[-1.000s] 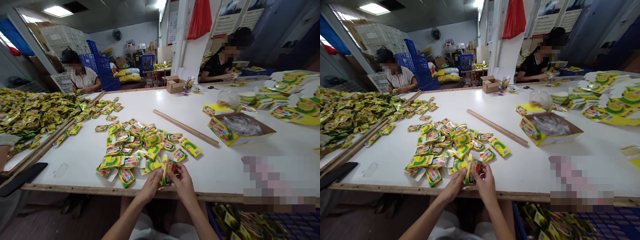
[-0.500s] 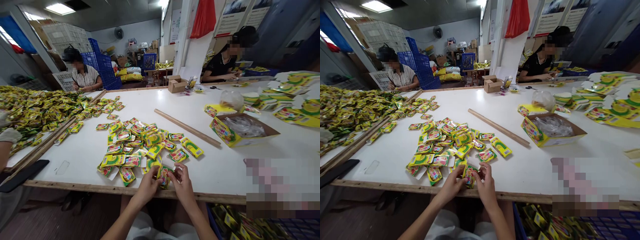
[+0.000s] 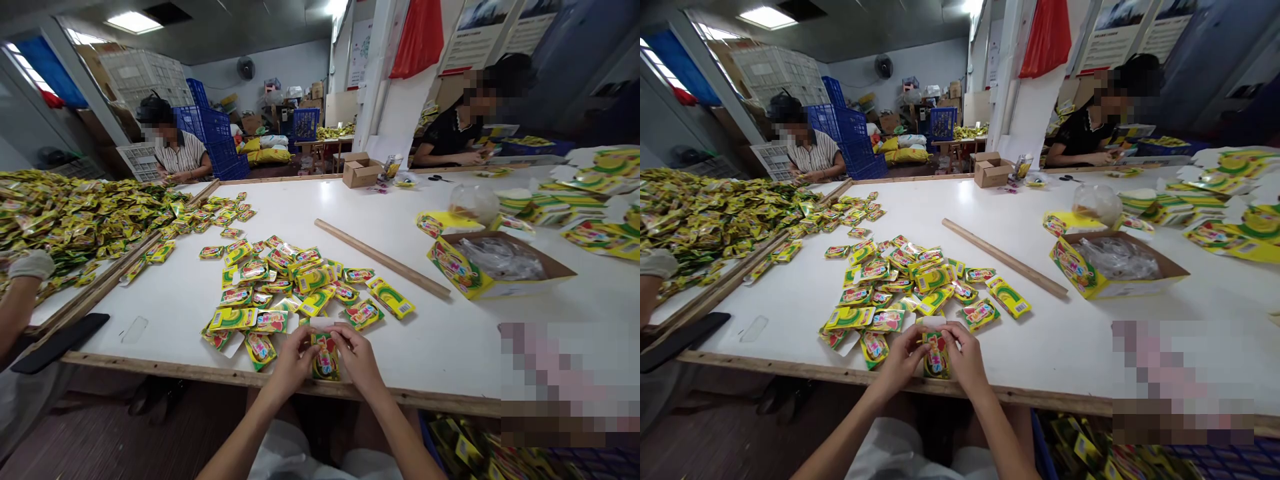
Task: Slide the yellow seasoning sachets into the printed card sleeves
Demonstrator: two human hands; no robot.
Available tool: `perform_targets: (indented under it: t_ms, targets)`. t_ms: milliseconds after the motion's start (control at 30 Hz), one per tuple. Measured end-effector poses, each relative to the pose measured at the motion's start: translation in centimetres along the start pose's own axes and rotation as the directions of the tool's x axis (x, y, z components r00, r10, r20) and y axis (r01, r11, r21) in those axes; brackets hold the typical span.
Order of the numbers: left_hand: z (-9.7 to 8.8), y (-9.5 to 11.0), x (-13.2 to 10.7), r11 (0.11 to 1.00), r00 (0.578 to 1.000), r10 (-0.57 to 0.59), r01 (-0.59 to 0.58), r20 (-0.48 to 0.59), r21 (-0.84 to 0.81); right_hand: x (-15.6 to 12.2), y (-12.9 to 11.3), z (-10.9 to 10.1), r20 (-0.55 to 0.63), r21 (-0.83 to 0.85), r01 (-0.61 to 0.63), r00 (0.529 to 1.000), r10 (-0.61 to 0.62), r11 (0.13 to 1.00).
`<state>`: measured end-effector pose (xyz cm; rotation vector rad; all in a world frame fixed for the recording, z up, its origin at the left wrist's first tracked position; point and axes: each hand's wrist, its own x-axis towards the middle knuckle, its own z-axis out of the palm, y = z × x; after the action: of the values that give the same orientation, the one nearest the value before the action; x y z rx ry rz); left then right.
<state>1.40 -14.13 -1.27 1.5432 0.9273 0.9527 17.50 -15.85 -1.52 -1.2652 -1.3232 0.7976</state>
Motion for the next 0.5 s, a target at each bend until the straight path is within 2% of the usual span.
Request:
perform_targets:
  t_ms: [100,167,300,500]
  targets:
    - [0.6,-0.2,0.1,0.993,0.997,0.054,-0.059,-0.056,-0.100,-0.1,0.5,0.4,-0.065,0.113,-0.049,0.996,0.056,0.992]
    - [0.7,-0.3,-0.1,0.989,0.994,0.059,-0.071,-0.090,-0.131,-0.2,0.5,0.4,-0.066,0.110,-0.047,0.996,0.054,0.993]
    - [0.4,0.4,0.0,0.995,0.993,0.098,-0.097,-0.073,0.019,-0.5,-0.3,0.0,0.018,-0.012,-0.013,1.000,0.013,1.000]
    - [0.3,1.4,0.4,0.990,0.987,0.091,-0.076,-0.130,0.120,-0.8,-1.2,0.0,-0.010,-0.071,0.013,1.000,-0.013,0.997]
